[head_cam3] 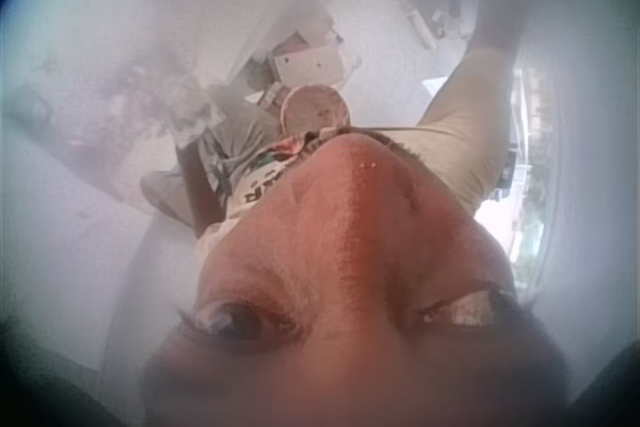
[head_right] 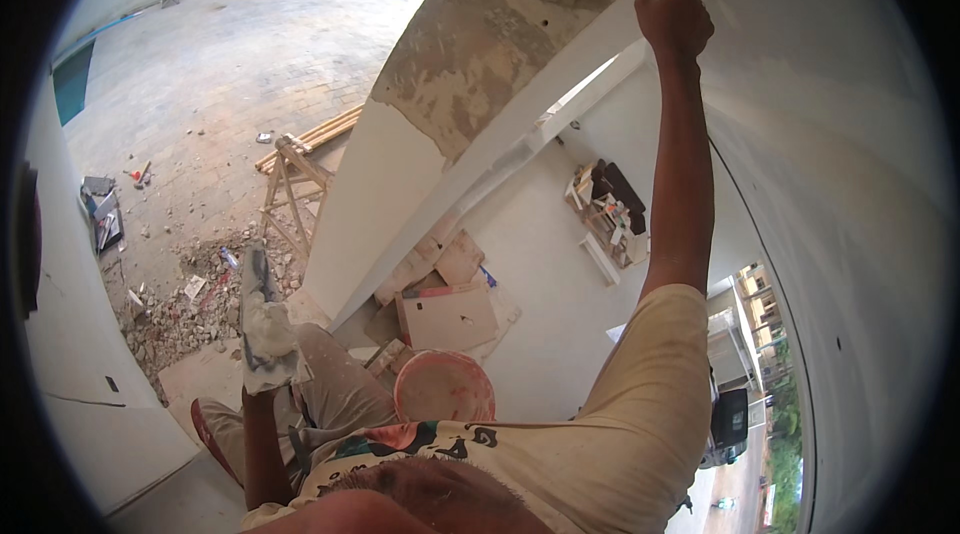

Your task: The person applies plaster to a wall using a trowel and a hawk. They repeatedly scoop plaster from a bucket, transfer it to the hawk, and spread it onto the wall surface. The person works on a vertical wall section, smoothing the material with the trowel.

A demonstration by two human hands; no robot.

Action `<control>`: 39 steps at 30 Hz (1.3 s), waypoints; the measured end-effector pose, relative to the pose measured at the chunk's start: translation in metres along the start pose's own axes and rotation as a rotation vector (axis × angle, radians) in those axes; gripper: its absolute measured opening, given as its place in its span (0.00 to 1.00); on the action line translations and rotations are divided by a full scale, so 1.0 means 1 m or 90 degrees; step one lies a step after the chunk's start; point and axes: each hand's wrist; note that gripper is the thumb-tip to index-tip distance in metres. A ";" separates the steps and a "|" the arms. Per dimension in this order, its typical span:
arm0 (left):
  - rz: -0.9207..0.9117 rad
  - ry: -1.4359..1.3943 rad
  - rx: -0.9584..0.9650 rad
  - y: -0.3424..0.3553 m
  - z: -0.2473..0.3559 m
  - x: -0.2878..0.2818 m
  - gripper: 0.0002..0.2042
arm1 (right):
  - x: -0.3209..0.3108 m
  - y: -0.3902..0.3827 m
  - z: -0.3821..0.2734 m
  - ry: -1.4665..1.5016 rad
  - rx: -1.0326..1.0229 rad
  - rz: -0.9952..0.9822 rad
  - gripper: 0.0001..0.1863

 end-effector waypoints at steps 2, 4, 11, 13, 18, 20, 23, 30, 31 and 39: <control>0.000 0.008 0.003 0.002 -0.002 -0.002 0.25 | -0.016 -0.006 0.000 0.013 -0.017 0.048 0.28; 0.006 0.018 0.009 0.000 -0.001 -0.003 0.25 | -0.029 -0.017 -0.004 0.041 -0.023 0.086 0.27; 0.009 0.021 0.008 0.002 -0.002 -0.003 0.25 | -0.027 -0.027 0.002 0.127 -0.098 0.190 0.27; 0.013 0.027 0.011 0.000 -0.001 -0.002 0.25 | -0.014 -0.025 -0.002 0.099 -0.089 0.116 0.29; 0.016 0.035 0.011 -0.003 0.000 -0.003 0.25 | 0.037 -0.006 -0.018 0.023 -0.029 -0.071 0.30; 0.015 0.028 0.005 -0.002 -0.004 -0.006 0.25 | 0.048 0.006 -0.025 0.014 -0.032 -0.088 0.30; 0.024 0.033 0.010 -0.006 -0.004 -0.009 0.25 | 0.077 0.026 -0.041 0.028 -0.028 -0.108 0.31; 0.050 0.036 0.025 -0.017 -0.002 -0.017 0.25 | 0.113 0.090 -0.071 -0.027 -0.066 -0.133 0.28; 0.051 0.035 0.025 -0.015 -0.001 -0.017 0.25 | 0.113 0.091 -0.078 -0.059 -0.075 -0.111 0.27; 0.051 0.025 0.023 -0.013 0.003 -0.017 0.26 | 0.102 0.126 -0.093 -0.027 0.079 -0.248 0.27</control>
Point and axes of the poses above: each hand's wrist, its own y-axis towards the middle knuckle, its own x-axis out of the palm, z = x × y, and after that the axes turned 2 degrees about -y, right-handed
